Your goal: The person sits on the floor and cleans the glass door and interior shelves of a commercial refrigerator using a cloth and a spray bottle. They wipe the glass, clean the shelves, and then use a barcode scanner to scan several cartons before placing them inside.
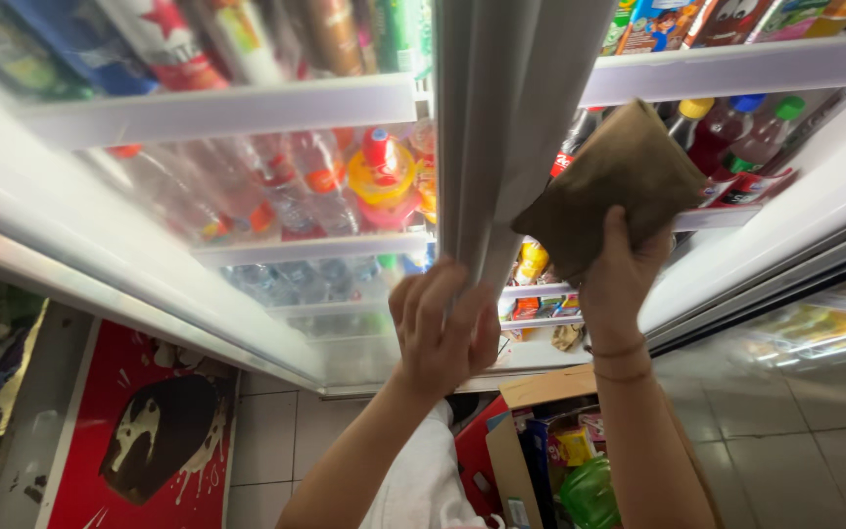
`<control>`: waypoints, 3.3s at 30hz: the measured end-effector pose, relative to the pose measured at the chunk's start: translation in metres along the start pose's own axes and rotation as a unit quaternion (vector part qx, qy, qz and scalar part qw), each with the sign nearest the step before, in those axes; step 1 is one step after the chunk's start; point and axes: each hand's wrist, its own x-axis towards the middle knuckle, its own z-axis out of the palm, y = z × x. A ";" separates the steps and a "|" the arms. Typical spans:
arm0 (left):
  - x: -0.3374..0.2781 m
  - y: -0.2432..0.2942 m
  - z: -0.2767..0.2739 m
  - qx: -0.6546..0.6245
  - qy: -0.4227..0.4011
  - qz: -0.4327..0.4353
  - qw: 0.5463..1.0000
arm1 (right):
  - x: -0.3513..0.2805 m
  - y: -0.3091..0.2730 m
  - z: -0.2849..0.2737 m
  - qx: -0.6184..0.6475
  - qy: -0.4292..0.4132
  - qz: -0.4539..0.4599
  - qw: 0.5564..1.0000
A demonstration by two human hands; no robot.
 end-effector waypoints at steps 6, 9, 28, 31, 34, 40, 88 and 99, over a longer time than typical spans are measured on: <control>0.032 -0.033 0.025 0.027 0.009 0.020 0.999 | -0.003 0.029 0.059 -0.402 -0.133 -0.226 0.877; 0.044 -0.044 0.037 0.020 -0.008 0.017 1.000 | 0.010 0.041 0.071 -0.432 -0.109 -0.235 0.864; 0.154 -0.029 0.005 0.046 -0.017 0.051 0.997 | 0.160 -0.127 0.145 -0.424 -0.132 -0.404 0.800; 0.209 -0.015 -0.007 0.021 0.015 0.041 0.999 | 0.178 -0.160 0.158 -0.425 -0.113 -0.464 0.769; 0.258 -0.005 -0.024 0.040 0.038 0.050 0.997 | 0.201 -0.183 0.173 -0.362 -0.120 -0.481 0.790; 0.300 0.006 -0.041 -0.018 0.084 0.039 0.996 | 0.213 -0.194 0.179 -0.323 -0.110 -0.464 0.817; -0.223 -0.002 0.017 -0.197 -0.377 -0.051 0.903 | -0.095 0.106 -0.051 0.090 0.068 0.190 0.975; -0.211 -0.020 0.056 -0.245 -0.373 -0.041 0.894 | -0.142 0.219 -0.038 -0.040 0.089 0.317 0.943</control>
